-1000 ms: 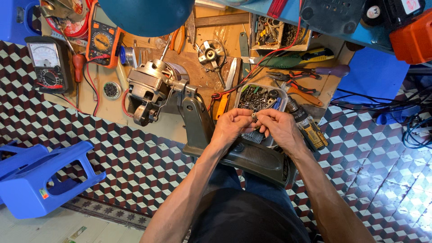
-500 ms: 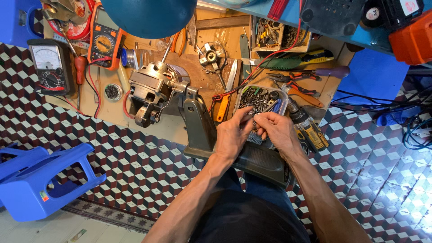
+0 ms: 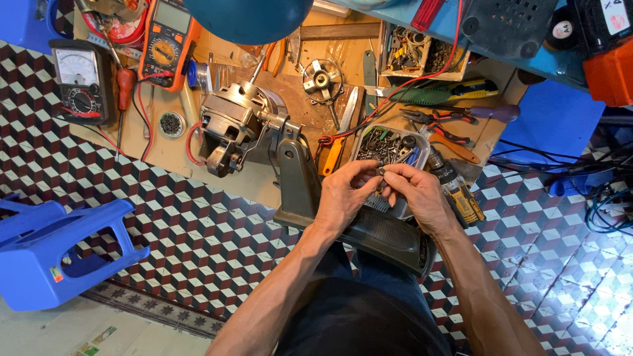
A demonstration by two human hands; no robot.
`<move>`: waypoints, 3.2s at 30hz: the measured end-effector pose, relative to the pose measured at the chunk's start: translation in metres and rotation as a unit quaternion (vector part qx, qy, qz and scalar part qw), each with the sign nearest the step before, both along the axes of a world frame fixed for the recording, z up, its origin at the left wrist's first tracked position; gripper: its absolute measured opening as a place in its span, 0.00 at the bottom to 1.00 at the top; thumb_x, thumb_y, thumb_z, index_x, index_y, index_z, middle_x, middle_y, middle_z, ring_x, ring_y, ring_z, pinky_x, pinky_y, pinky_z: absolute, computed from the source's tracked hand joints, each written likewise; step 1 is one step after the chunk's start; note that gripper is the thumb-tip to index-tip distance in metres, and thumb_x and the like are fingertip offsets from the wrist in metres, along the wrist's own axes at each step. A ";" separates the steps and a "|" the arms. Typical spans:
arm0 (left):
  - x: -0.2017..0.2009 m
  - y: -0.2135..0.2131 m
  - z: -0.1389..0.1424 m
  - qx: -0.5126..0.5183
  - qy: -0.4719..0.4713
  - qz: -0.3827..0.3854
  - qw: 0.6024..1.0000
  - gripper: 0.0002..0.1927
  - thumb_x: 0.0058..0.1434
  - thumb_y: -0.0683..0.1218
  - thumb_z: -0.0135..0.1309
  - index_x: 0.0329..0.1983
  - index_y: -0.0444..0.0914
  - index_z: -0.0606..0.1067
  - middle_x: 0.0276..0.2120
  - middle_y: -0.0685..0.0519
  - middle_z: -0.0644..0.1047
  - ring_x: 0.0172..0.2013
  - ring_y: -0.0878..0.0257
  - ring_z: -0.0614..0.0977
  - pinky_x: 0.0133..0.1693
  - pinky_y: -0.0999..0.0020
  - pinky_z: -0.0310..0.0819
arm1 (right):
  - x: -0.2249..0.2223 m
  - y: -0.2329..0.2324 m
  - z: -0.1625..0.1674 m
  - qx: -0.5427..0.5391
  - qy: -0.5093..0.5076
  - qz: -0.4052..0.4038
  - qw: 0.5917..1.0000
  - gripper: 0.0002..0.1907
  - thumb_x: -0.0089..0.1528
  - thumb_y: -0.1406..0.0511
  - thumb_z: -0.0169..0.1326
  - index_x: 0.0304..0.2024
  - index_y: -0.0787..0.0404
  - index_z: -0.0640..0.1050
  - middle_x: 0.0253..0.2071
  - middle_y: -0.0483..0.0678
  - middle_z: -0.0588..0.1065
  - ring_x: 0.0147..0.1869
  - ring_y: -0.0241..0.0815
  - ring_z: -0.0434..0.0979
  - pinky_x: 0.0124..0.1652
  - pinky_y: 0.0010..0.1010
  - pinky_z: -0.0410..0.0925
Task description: The person works on a small electric motor or generator mounted in a bench vise. They use pliers to adjust internal components, select screws and parts from a container, and use a cordless drill to tighten screws. The person also applies liquid from a bottle to the assembly and connects wires to a power source before moving the unit to a stool.
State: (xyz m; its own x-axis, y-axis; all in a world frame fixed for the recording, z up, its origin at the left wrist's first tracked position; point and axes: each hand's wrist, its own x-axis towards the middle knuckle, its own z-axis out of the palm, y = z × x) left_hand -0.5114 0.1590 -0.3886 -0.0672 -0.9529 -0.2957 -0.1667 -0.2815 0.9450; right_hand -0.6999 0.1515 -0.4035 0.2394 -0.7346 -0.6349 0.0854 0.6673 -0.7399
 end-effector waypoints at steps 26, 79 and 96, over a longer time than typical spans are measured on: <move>0.002 -0.003 -0.005 0.050 0.044 0.031 0.997 0.13 0.62 0.42 0.64 0.49 0.34 0.81 0.39 0.52 0.83 0.39 0.68 0.83 0.42 0.73 0.80 | 0.008 -0.006 0.001 0.016 0.116 0.009 0.993 0.17 0.67 0.61 0.53 0.47 0.69 0.81 0.34 0.49 0.78 0.33 0.33 0.75 0.32 0.22 0.69; -0.064 -0.076 -0.115 0.061 -0.452 -0.336 0.824 0.15 0.74 0.45 0.40 0.57 0.34 0.71 0.35 0.40 0.82 0.38 0.42 0.84 0.39 0.48 0.80 | -0.006 0.002 -0.025 -0.274 0.344 0.101 0.892 0.10 0.62 0.68 0.58 0.45 0.66 0.77 0.39 0.54 0.76 0.39 0.49 0.80 0.40 0.37 0.72; -0.051 -0.029 -0.091 0.100 -0.400 -0.303 0.859 0.26 0.63 0.44 0.48 0.64 0.29 0.65 0.27 0.37 0.81 0.30 0.40 0.84 0.35 0.47 0.79 | -0.005 -0.015 -0.038 -0.248 0.361 0.086 0.895 0.07 0.63 0.67 0.59 0.42 0.63 0.79 0.35 0.52 0.77 0.37 0.46 0.82 0.36 0.35 0.74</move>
